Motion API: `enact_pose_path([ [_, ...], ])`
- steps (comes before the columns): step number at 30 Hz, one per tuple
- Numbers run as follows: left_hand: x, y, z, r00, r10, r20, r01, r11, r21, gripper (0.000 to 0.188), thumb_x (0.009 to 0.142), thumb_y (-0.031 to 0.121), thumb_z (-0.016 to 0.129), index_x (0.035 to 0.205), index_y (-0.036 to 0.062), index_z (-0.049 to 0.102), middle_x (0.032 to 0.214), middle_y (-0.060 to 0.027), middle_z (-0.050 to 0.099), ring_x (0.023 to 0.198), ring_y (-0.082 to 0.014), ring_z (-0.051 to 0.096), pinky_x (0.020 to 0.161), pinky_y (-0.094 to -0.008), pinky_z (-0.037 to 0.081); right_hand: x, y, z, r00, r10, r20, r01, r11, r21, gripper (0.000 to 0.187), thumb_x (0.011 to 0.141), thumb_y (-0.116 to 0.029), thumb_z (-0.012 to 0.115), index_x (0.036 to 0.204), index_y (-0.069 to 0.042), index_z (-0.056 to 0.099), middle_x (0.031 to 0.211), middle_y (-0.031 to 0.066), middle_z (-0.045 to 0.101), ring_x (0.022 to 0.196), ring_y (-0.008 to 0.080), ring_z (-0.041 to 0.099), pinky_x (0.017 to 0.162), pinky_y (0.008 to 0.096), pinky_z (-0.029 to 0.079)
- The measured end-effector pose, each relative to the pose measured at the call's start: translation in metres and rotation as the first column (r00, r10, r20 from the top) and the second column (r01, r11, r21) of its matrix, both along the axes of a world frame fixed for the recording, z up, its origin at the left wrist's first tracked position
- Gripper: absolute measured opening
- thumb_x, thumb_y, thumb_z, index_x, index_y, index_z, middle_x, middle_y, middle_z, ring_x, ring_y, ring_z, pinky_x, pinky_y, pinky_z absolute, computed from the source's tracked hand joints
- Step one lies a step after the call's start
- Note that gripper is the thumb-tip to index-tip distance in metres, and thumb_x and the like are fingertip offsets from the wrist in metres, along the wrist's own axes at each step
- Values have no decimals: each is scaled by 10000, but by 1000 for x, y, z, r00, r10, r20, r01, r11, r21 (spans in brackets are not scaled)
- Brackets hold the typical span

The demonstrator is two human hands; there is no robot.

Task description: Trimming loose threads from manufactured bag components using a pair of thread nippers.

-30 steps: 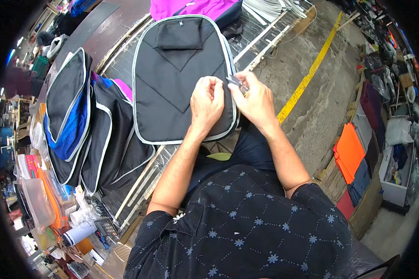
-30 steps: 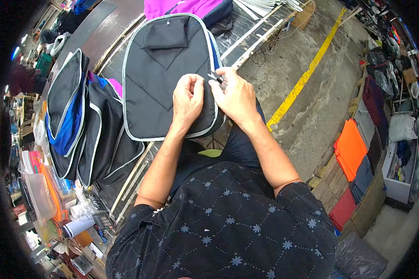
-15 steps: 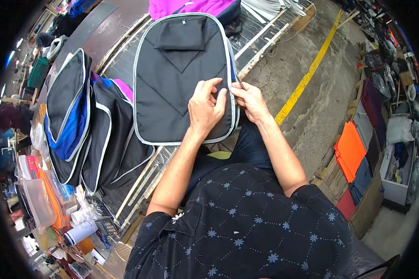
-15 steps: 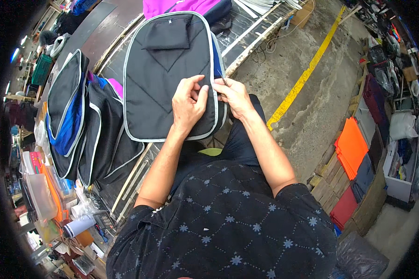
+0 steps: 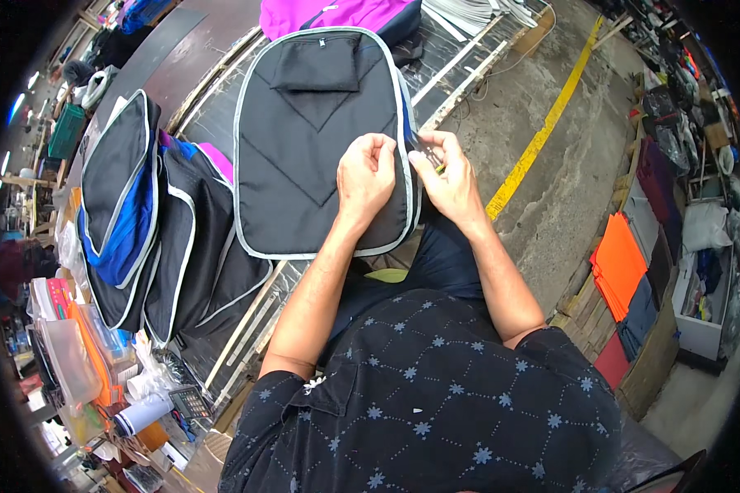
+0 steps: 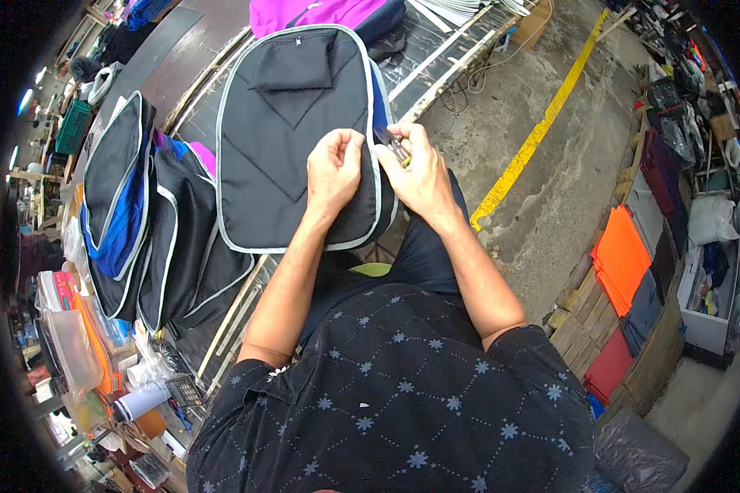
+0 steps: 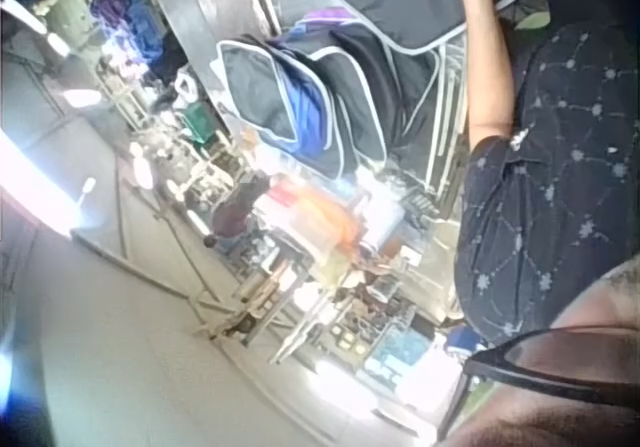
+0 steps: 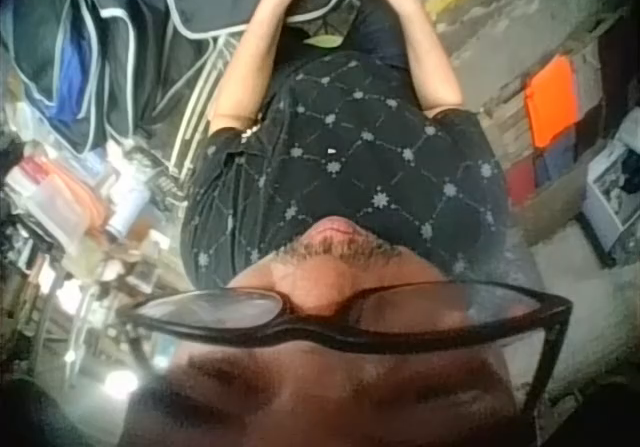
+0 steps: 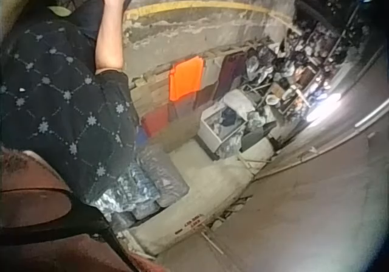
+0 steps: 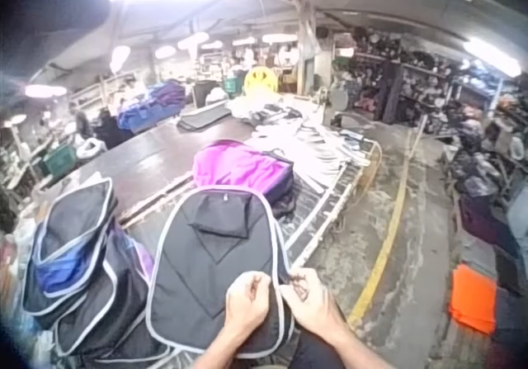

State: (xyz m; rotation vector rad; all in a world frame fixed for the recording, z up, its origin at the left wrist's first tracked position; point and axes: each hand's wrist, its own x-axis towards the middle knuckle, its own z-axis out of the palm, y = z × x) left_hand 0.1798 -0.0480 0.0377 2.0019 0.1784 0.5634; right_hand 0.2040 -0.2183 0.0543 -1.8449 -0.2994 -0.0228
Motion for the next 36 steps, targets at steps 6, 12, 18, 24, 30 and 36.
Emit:
enact_pose_path([
  [6,3,-1,-4,998,-68,-6,64,967,-246,139,1050,148,728,1004,20,757,769,-51,727,637,-104,619,635,-309,519,-8,2,25,938,87,335,67,904,-422,295,948,-201,788,1206,-67,738,931,170,795,790,347,780,731,442,596],
  [12,1,-3,-4,998,-58,-1,56,968,-246,130,1044,133,723,997,17,758,751,-48,717,619,-104,620,628,-304,518,-7,12,25,891,83,446,135,890,-436,242,940,-176,799,1148,-67,744,907,153,791,787,379,760,719,479,577],
  [18,0,-3,-3,996,-80,-39,69,972,-223,131,1083,112,701,1050,-2,755,833,30,725,704,-15,590,662,-219,502,-8,13,19,852,104,512,168,874,-457,211,945,-183,804,1114,-68,753,888,133,791,789,365,754,729,476,539],
  [24,1,-1,-2,998,-55,-32,48,980,-191,132,1076,121,709,1049,1,755,826,17,720,689,-28,578,650,-229,494,-7,15,21,923,53,380,122,899,-420,320,970,-197,802,1236,-41,716,1000,149,805,863,343,774,815,431,573],
  [30,17,2,14,999,-5,35,2,996,94,113,1024,112,726,1096,45,782,863,-61,743,680,-134,623,675,-310,533,62,9,-57,954,-161,251,163,986,14,452,968,-298,834,1305,-27,700,1039,144,812,910,252,781,815,395,606],
  [36,21,6,6,994,-51,94,24,964,264,341,903,146,812,1237,91,771,961,-59,699,667,-191,649,668,-346,541,63,14,-48,833,276,-480,-12,875,483,209,1035,-208,753,1168,-49,770,981,-9,757,845,83,697,798,248,564],
])
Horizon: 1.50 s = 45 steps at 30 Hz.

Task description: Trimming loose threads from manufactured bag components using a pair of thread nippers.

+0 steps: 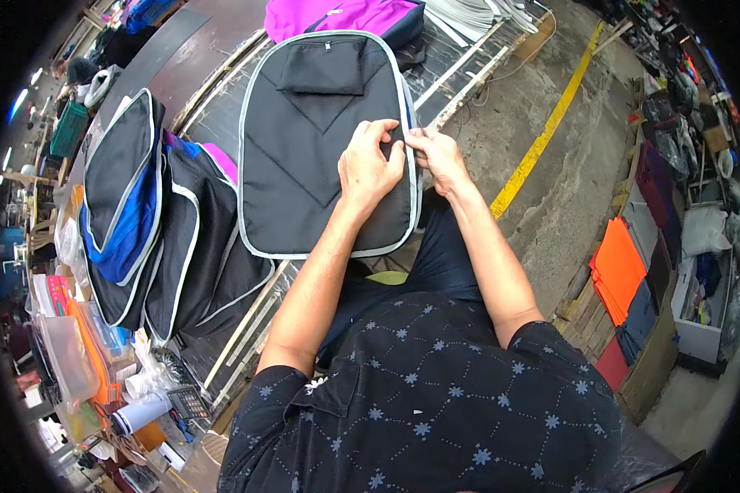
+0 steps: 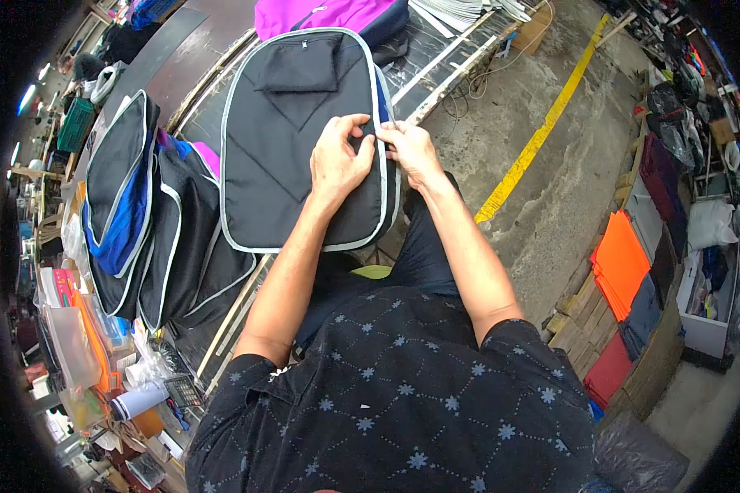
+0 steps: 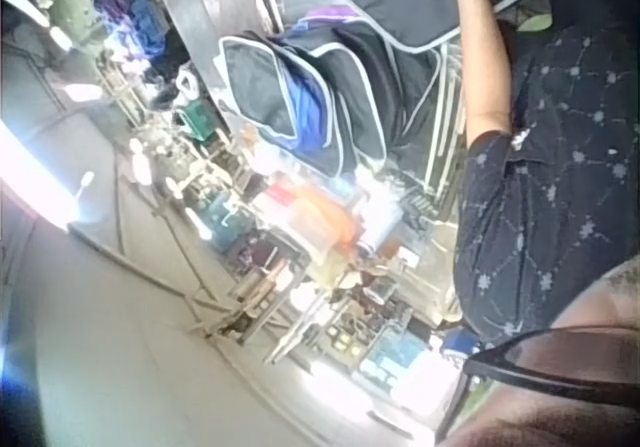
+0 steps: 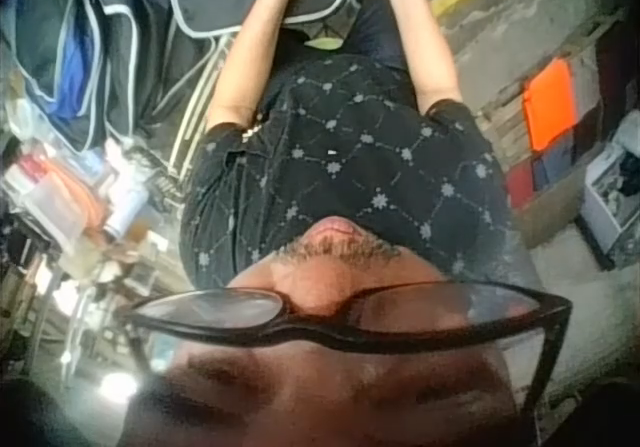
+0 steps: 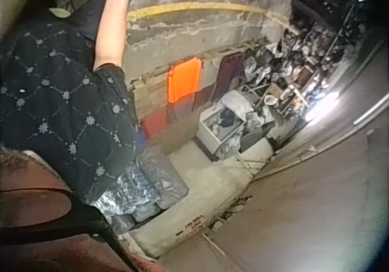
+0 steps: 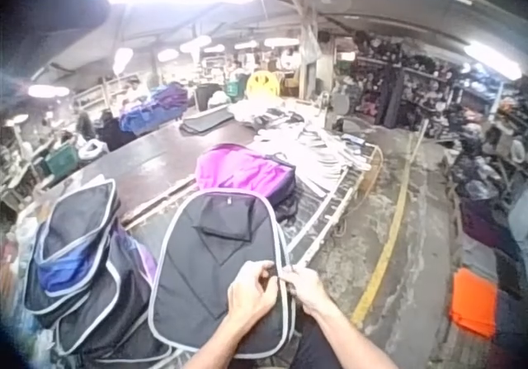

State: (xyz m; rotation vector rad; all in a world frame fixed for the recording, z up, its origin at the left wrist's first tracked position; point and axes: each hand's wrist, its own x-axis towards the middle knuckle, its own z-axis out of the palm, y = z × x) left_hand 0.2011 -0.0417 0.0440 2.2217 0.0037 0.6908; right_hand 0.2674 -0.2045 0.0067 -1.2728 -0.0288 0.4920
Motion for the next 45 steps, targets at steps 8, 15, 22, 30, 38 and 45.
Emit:
enact_pose_path([
  [8,-10,-5,-4,998,-21,58,19,1000,21,234,916,128,811,1149,108,810,929,-67,703,593,-173,630,611,-354,533,-15,-10,-2,999,40,-22,-39,998,40,199,1061,-225,736,1163,-59,773,997,-15,757,831,64,670,777,234,540],
  [15,-2,-7,-6,1000,6,1,-6,1000,-20,80,986,119,769,984,40,755,859,-74,728,647,-167,667,658,-328,545,-16,-2,0,976,-69,207,97,987,-129,206,1042,-211,769,1126,-24,792,979,-6,774,888,78,679,814,273,552],
  [22,0,8,-27,989,-126,-76,98,949,-298,145,1087,99,685,1047,-30,737,831,-13,723,744,-56,628,705,-268,532,-43,1,40,691,14,723,473,747,-466,393,1012,-296,812,1277,-32,692,1038,143,794,985,218,767,875,382,587],
  [30,2,7,-32,991,-117,-57,92,939,-332,111,1070,66,695,1059,-33,745,854,-39,747,763,-71,659,732,-264,551,-71,-8,68,537,320,780,563,553,-614,283,924,-231,806,1167,-99,744,954,152,803,837,382,771,779,488,586],
  [38,1,3,-33,995,-95,-22,86,962,-257,91,1048,55,720,1048,-32,745,872,-75,766,753,-95,686,726,-282,566,-66,4,62,496,337,800,594,541,-596,195,950,-185,760,1108,-88,702,946,131,793,855,366,764,773,488,538],
  [45,1,2,-33,995,-91,-37,78,965,-252,91,1043,58,722,1048,-30,742,869,-77,763,749,-99,694,730,-285,572,-66,5,54,435,364,823,620,542,-567,128,965,-176,740,1059,-98,704,898,126,780,829,335,765,751,471,525],
])
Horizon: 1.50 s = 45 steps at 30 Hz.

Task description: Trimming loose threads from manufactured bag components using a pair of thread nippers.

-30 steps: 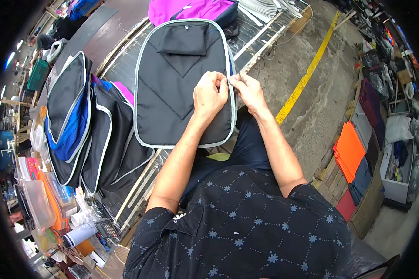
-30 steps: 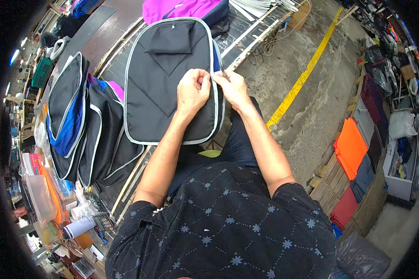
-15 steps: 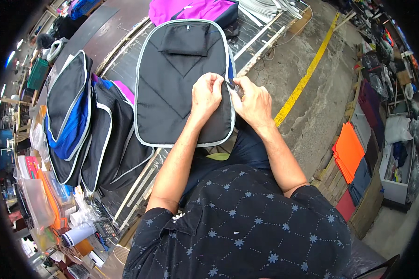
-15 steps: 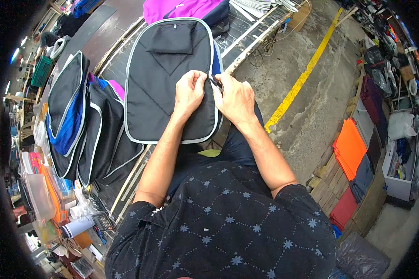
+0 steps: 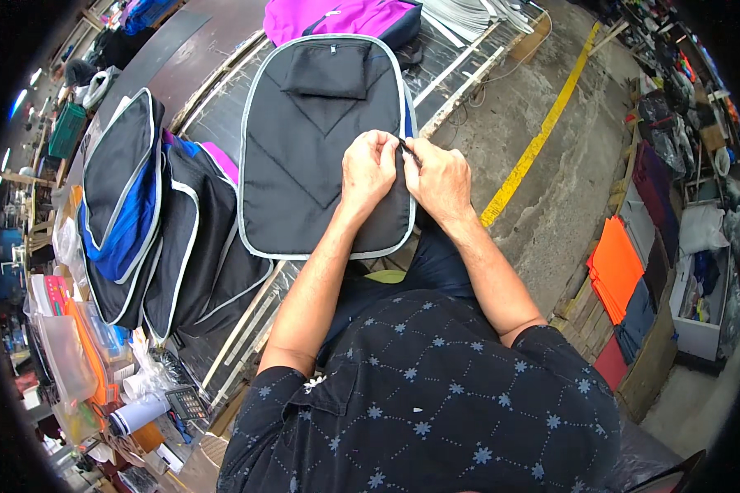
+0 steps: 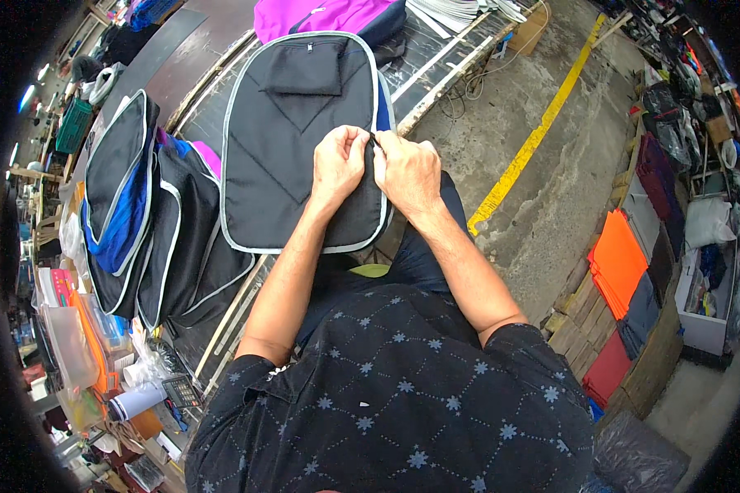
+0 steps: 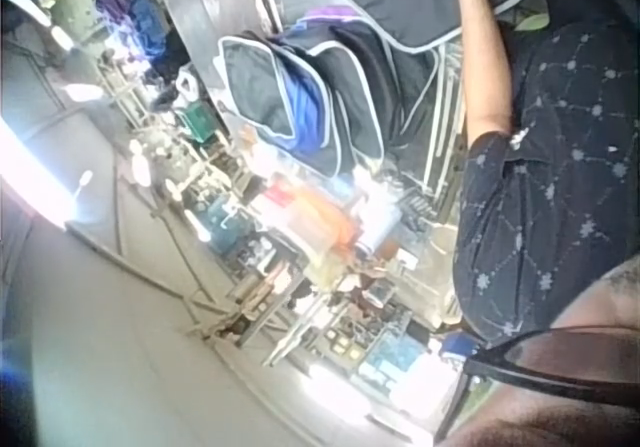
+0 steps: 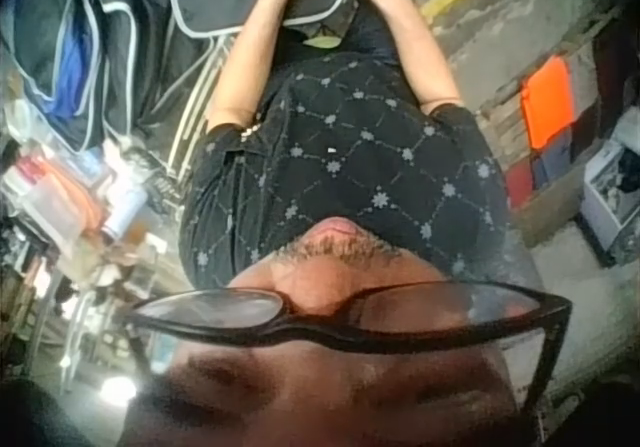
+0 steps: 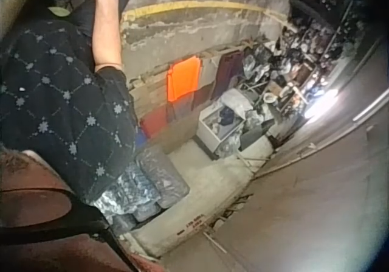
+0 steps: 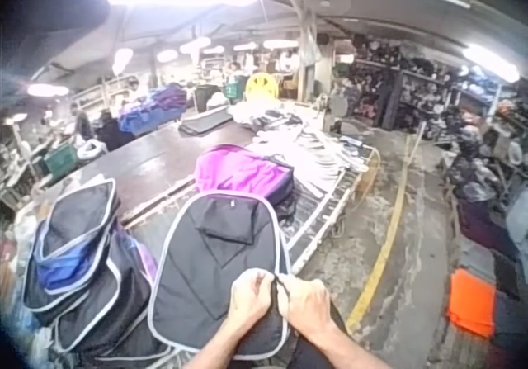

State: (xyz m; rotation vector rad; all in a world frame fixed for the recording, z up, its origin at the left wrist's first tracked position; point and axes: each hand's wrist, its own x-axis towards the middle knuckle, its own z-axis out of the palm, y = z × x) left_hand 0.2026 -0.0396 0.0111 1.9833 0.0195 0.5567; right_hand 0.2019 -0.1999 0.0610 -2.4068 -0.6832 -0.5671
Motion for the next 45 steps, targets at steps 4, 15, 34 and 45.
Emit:
enact_pose_path([
  [4,-3,2,-1,1000,4,17,-3,1000,-19,116,1070,80,691,1061,-29,730,857,-55,740,735,-99,679,717,-283,566,1,-1,0,997,4,-71,-6,1000,-22,169,990,-197,723,1113,-82,702,916,143,787,851,364,767,786,486,545],
  [15,-47,-6,45,992,24,121,-88,823,561,481,999,222,723,1458,86,670,1632,-164,528,1532,-436,422,1231,-607,336,0,-41,-40,667,315,-676,256,755,604,354,1117,-317,674,1344,-47,696,1048,-33,723,834,53,628,707,221,505],
  [34,-73,1,34,993,-114,16,92,870,485,566,824,280,896,1363,188,750,1449,-168,643,1425,-369,539,1140,-560,386,-21,-49,-48,484,484,-729,216,741,636,270,1040,-201,763,1236,-15,760,1025,21,780,838,73,690,772,243,563],
  [45,-95,0,51,895,-445,-26,413,805,425,326,790,243,930,699,132,637,1006,-4,748,1060,-250,684,944,-475,456,-27,-43,-41,402,570,-716,407,589,698,208,1028,-145,761,1184,-8,778,940,-2,739,770,73,662,729,237,565],
])
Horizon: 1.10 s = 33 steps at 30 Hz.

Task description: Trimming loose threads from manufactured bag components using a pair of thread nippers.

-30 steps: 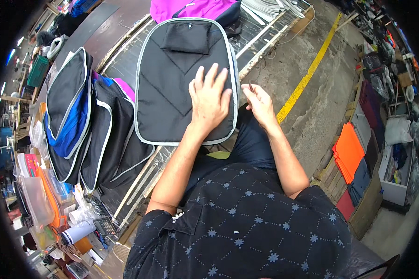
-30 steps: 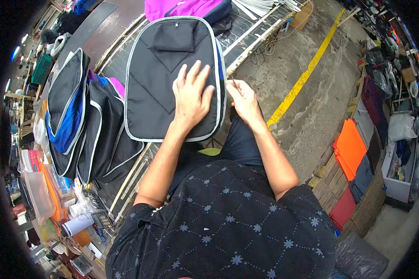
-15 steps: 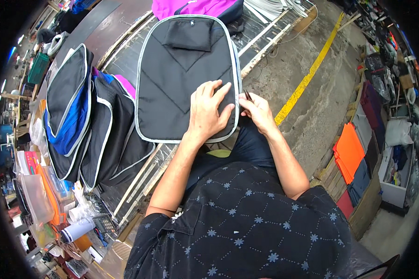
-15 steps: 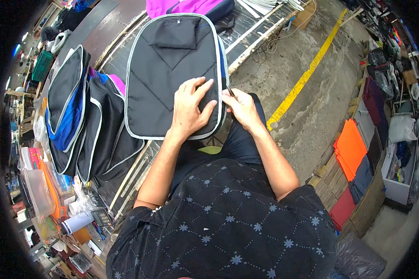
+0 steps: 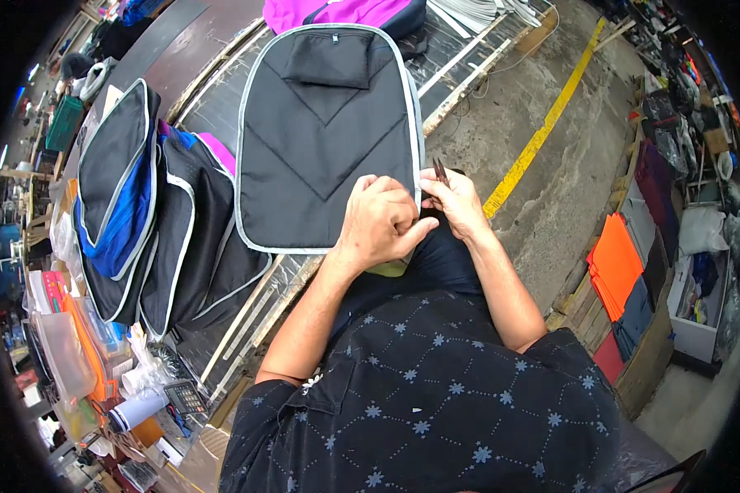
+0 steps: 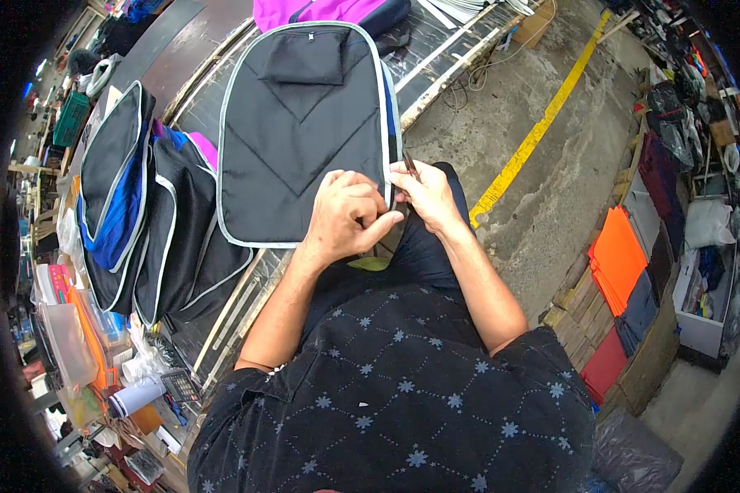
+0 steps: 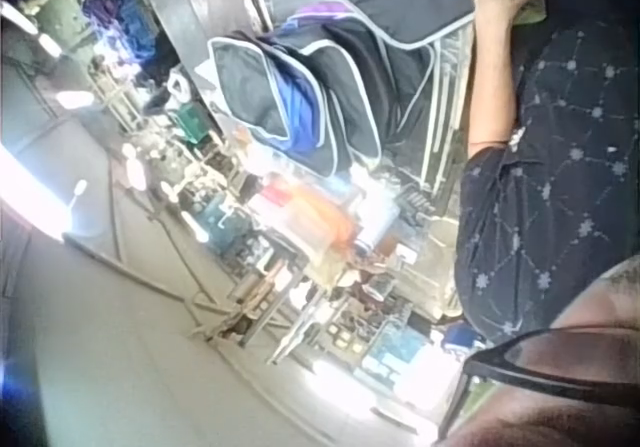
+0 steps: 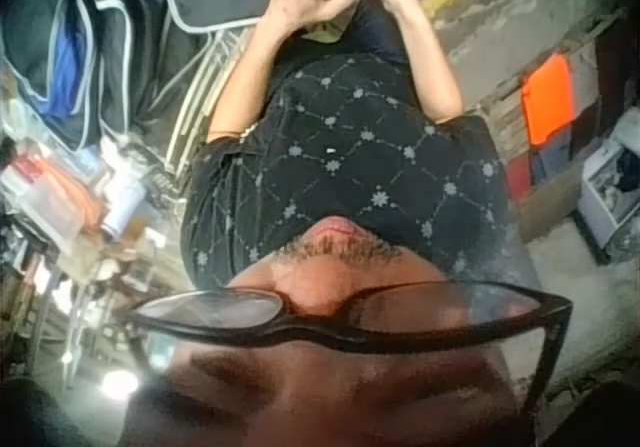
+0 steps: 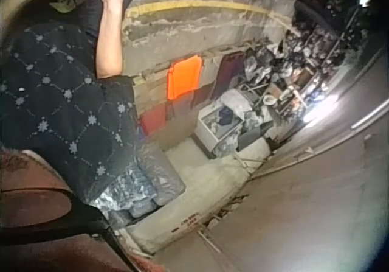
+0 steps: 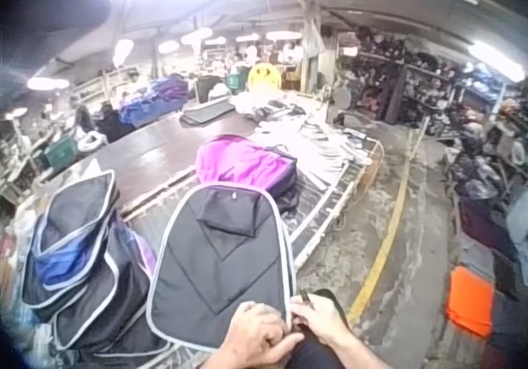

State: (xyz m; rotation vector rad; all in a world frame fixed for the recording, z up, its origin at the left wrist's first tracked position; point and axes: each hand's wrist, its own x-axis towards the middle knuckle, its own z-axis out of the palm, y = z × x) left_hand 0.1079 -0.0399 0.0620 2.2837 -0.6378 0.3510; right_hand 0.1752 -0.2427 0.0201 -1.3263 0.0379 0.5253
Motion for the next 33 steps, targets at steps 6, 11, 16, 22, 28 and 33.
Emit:
enact_pose_path([
  [6,6,-6,5,924,372,93,-370,928,-42,381,748,280,949,1070,132,813,1003,-23,689,1017,-273,650,885,-444,466,-1,-6,3,999,33,-10,-33,999,3,246,1067,-191,706,1218,-8,770,789,-75,594,656,33,535,713,241,553],
  [11,9,-10,-7,920,374,119,-373,927,-31,340,801,254,925,1099,120,827,974,-39,669,993,-277,640,888,-445,462,-5,-10,12,996,78,-49,-76,996,48,300,1098,-247,662,1248,-12,771,686,-125,445,601,6,442,711,246,554],
  [16,7,-9,-7,915,394,82,-370,903,-217,117,890,122,841,931,84,739,962,-80,681,909,-304,650,850,-427,489,-10,-10,14,999,45,-9,-46,999,-10,337,1124,-290,640,1322,-23,698,767,-90,506,662,20,472,683,246,522],
  [22,-4,30,-6,856,344,-387,-517,582,-628,298,1126,155,630,862,18,612,870,-18,609,774,-99,545,730,-289,475,-10,-18,6,949,45,312,58,948,-312,317,1162,-284,584,1381,-59,628,900,-57,591,736,33,467,668,210,412],
  [28,16,12,-3,869,489,-74,-489,829,-270,208,930,139,844,1123,68,813,1012,-103,740,858,-243,707,796,-352,569,-6,-7,-8,859,-23,512,155,964,-218,301,1134,-212,656,1368,-24,641,1046,-41,691,894,33,599,788,211,471],
  [33,21,-7,-2,968,248,39,-246,968,-40,185,855,234,891,906,79,806,862,-88,729,807,-324,707,719,-451,544,-3,-3,-3,923,-5,384,79,981,-176,283,1132,-224,665,1331,-24,676,997,-62,685,832,23,587,761,211,467],
])
